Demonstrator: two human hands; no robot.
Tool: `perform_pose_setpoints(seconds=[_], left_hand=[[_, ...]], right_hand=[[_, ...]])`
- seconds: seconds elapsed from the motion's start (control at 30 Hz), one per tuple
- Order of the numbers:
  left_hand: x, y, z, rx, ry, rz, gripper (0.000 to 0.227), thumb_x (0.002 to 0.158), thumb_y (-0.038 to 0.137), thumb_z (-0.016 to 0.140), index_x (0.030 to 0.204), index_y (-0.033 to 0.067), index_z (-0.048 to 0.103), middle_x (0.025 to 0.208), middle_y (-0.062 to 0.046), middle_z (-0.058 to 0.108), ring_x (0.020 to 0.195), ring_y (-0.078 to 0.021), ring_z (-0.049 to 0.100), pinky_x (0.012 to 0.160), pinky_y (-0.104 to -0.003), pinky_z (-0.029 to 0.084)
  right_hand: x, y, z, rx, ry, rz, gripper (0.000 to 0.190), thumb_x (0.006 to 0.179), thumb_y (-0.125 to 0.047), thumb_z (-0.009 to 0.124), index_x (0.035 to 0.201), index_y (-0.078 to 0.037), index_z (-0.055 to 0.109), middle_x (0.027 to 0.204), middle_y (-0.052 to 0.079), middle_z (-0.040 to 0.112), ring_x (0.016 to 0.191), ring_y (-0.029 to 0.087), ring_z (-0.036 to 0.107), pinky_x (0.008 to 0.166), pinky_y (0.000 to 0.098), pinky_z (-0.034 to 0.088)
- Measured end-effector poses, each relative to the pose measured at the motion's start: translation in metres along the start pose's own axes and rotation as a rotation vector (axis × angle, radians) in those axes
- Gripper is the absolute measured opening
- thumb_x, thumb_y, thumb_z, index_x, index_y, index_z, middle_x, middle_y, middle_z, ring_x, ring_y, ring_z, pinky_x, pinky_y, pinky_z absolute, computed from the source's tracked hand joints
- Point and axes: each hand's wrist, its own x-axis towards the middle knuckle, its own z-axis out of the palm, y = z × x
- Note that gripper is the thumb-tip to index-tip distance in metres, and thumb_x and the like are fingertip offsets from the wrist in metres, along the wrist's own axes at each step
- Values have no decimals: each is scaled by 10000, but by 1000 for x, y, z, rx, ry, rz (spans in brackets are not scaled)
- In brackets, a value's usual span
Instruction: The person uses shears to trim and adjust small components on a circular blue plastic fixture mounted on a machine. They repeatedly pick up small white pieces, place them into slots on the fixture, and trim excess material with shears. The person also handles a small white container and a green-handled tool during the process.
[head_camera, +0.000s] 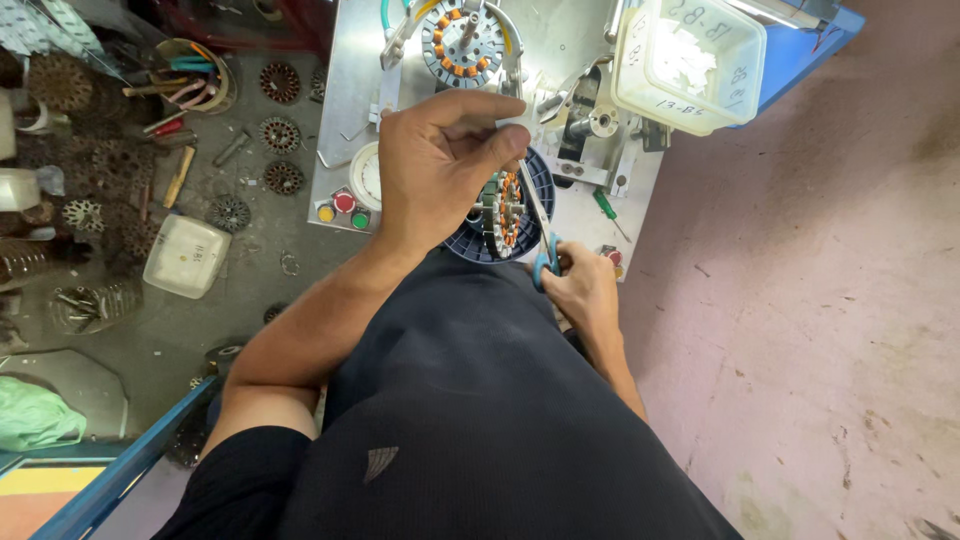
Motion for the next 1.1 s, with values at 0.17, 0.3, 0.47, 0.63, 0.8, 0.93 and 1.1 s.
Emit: perform_pose_setpoints(seconds=[0.17,0.3,0.47,0.63,0.8,0.93,1.1], left_hand=[[0,-3,2,-4,-23,-47,183,999,86,772,1144,-17,729,908,-97,771,801,-120,764,716,-229,634],[0,-6,12,22,-49,-38,169,991,71,777,1132,-15,739,889,-94,772,780,-113,760,688,-221,626],[-1,-5,16,28,-32,-100,157,989,44,771,1133,-14,742,907,-104,784,793,-120,766,700,-223,626],[-2,-9,16,73,-6,-65,138,989,32,764,1120,-8,744,925,-105,788,814,-118,786,719,-234,677],[-3,-12,16,66,20,-87,136,978,41,768,1102,-12,747,901,-111,788,776,-123,775,689,-235,655],[-3,-11,16,26,7,-53,156,992,65,765,1126,-9,734,914,-110,786,802,-123,780,707,-233,663],[-4,-9,12,-1,-25,-72,221,988,107,763,1147,-2,656,891,-70,775,789,-92,772,701,-210,643]], right_hand=[[-28,5,-24,894,-130,-157,398,821,-241,860,1029,62,705,734,58,690,595,136,658,534,289,548],[-52,-10,-35,722,-179,-399,443,845,-313,837,1147,-16,708,778,-23,657,645,59,595,584,195,462],[-56,-33,-41,365,-102,-290,374,770,-231,844,1042,11,756,599,-18,572,487,58,468,478,207,338],[-54,-32,-41,467,-132,-304,329,777,-182,846,1031,1,744,613,-36,612,508,40,598,460,189,433],[-47,-25,-41,456,-143,-333,315,777,-152,849,1026,10,745,621,-18,634,507,48,601,467,190,430],[-46,-21,-42,474,-144,-336,287,785,-136,854,1003,19,749,618,12,685,492,54,636,461,195,471],[-39,-16,-46,436,-53,-148,323,801,-143,850,1044,39,740,680,57,712,557,94,665,493,228,497]])
